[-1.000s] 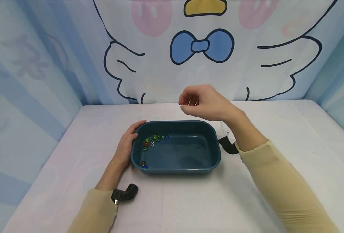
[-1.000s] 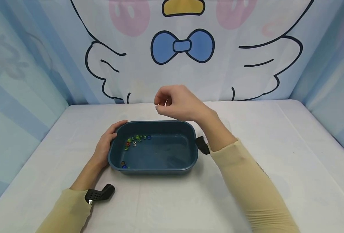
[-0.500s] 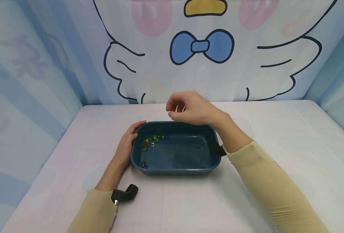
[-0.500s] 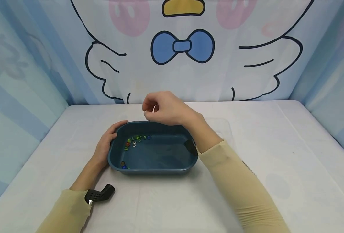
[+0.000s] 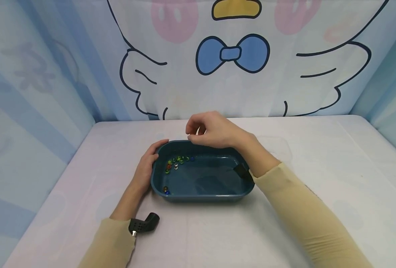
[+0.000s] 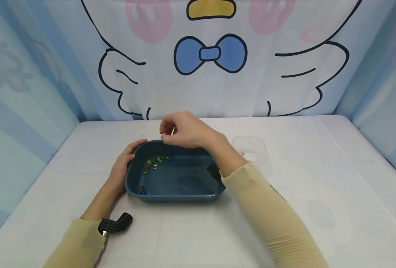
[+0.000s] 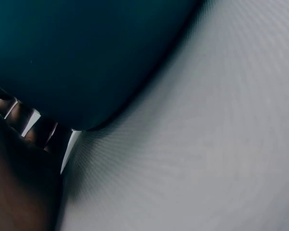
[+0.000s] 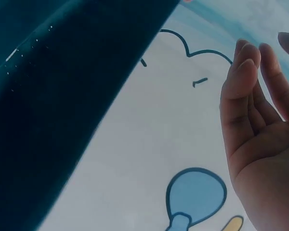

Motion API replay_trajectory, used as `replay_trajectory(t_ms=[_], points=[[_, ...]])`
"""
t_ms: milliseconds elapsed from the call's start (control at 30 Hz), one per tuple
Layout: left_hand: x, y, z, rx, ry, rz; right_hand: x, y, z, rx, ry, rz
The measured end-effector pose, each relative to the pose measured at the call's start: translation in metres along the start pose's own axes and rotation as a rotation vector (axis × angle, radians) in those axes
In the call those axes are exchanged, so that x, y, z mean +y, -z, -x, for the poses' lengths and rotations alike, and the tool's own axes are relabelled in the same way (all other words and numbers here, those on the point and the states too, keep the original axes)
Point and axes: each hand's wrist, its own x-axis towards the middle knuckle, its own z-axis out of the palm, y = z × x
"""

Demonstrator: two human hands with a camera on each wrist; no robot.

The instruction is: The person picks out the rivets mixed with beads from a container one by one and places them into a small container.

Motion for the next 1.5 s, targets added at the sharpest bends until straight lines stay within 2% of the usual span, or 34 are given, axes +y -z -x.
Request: replay_trajectory(t_ms=[500,900,1267,1500], points=[[0.002,-0.001,-0.001,-0.011,-0.003,0.019,0.012,-0.014,-0.010,-0.118,0.015,-0.083],[0.002,0.000,-0.002,-0.005,0.016,-0.009,0.014,-0.024,-0.016,-0.204,0.035,-0.161],[0.000,0.002,-0.001,-0.007,0.021,0.003,0.017,-0.036,-0.024,-0.310,0.031,-0.108],[-0.001,0.002,-0.001,-0.005,0.016,0.000,0.022,-0.041,-0.026,-0.347,0.027,-0.097]])
